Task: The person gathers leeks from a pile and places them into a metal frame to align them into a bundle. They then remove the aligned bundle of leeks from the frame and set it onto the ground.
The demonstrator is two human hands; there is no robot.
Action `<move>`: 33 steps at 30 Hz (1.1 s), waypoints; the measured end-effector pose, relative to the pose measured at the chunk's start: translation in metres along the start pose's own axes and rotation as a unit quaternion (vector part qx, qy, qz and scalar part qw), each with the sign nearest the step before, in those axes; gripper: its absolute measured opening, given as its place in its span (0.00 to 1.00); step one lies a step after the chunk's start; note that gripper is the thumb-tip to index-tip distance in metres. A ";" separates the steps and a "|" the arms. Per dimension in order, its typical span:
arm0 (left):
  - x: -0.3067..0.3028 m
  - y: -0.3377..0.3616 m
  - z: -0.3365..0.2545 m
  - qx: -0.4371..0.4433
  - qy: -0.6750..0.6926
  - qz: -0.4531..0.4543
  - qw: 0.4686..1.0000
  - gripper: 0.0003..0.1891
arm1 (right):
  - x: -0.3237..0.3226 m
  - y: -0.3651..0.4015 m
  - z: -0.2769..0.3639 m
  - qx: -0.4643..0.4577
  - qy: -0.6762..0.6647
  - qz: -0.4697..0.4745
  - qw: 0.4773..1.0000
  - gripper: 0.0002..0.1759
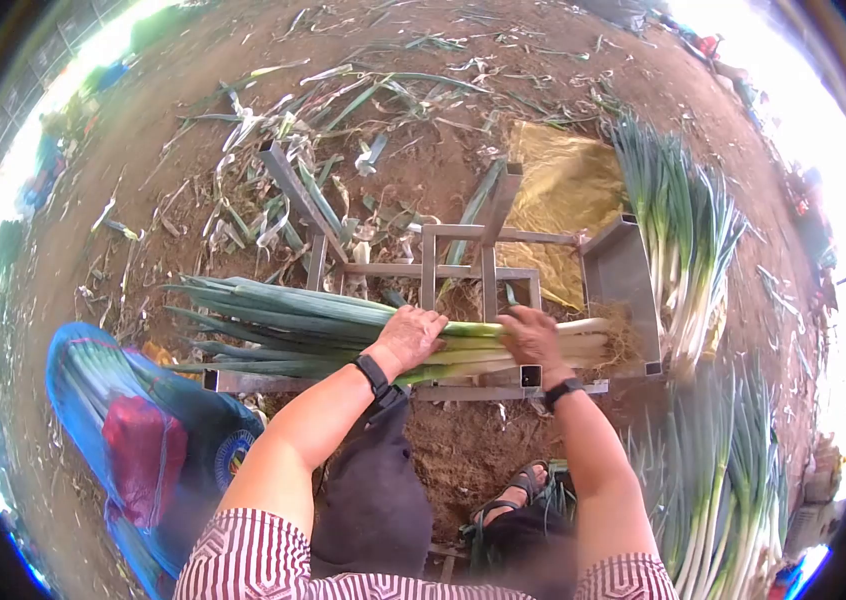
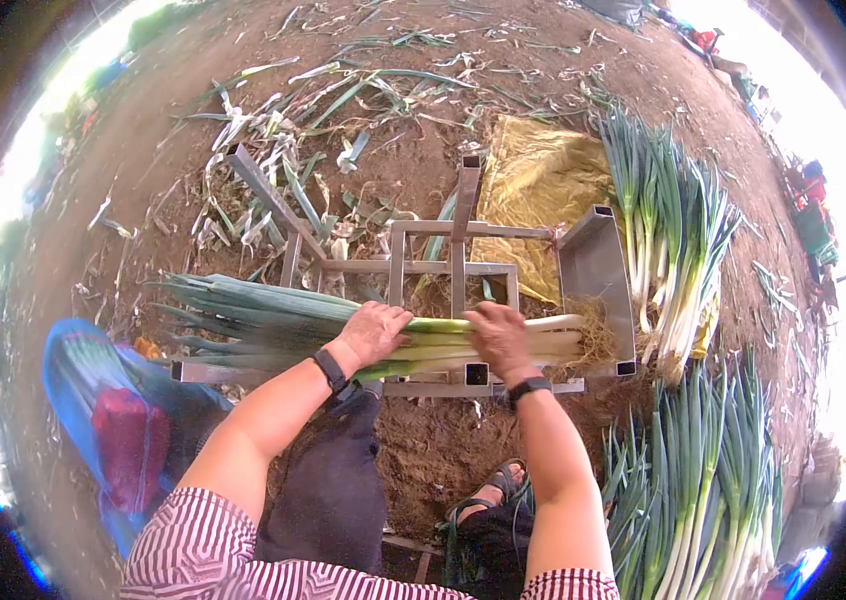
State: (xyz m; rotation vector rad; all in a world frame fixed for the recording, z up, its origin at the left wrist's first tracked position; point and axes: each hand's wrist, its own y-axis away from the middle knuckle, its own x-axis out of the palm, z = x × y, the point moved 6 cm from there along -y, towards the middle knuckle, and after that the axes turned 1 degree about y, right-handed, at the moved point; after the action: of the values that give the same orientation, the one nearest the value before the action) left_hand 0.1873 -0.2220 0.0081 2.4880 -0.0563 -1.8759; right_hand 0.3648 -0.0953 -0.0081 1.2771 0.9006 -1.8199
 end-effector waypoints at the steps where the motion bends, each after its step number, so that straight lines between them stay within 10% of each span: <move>1: 0.001 0.000 0.000 0.002 0.003 -0.003 1.000 0.20 | -0.006 0.012 -0.016 0.028 0.045 -0.018 0.998 0.26; 18: -0.001 -0.007 0.002 -0.007 -0.015 -0.037 0.999 0.11 | -0.012 0.056 -0.030 0.110 0.105 0.068 0.986 0.35; 22: -0.002 -0.009 0.003 -0.001 0.045 -0.060 0.997 0.07 | -0.126 0.095 0.000 0.064 -0.109 0.074 0.989 0.28; 28: 0.014 -0.016 0.022 -0.017 0.075 0.000 0.997 0.20 | -0.340 0.245 -0.012 0.344 -0.295 0.087 0.887 0.21; 33: 0.015 -0.022 0.025 -0.038 0.067 0.030 0.997 0.21 | -0.362 0.456 0.019 0.551 -0.343 0.069 0.757 0.21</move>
State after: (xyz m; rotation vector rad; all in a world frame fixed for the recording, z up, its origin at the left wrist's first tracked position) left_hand 0.1673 -0.2002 -0.0144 2.5242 -0.0569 -1.6523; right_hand 0.8371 -0.2756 0.2809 1.0154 -0.8063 -2.4812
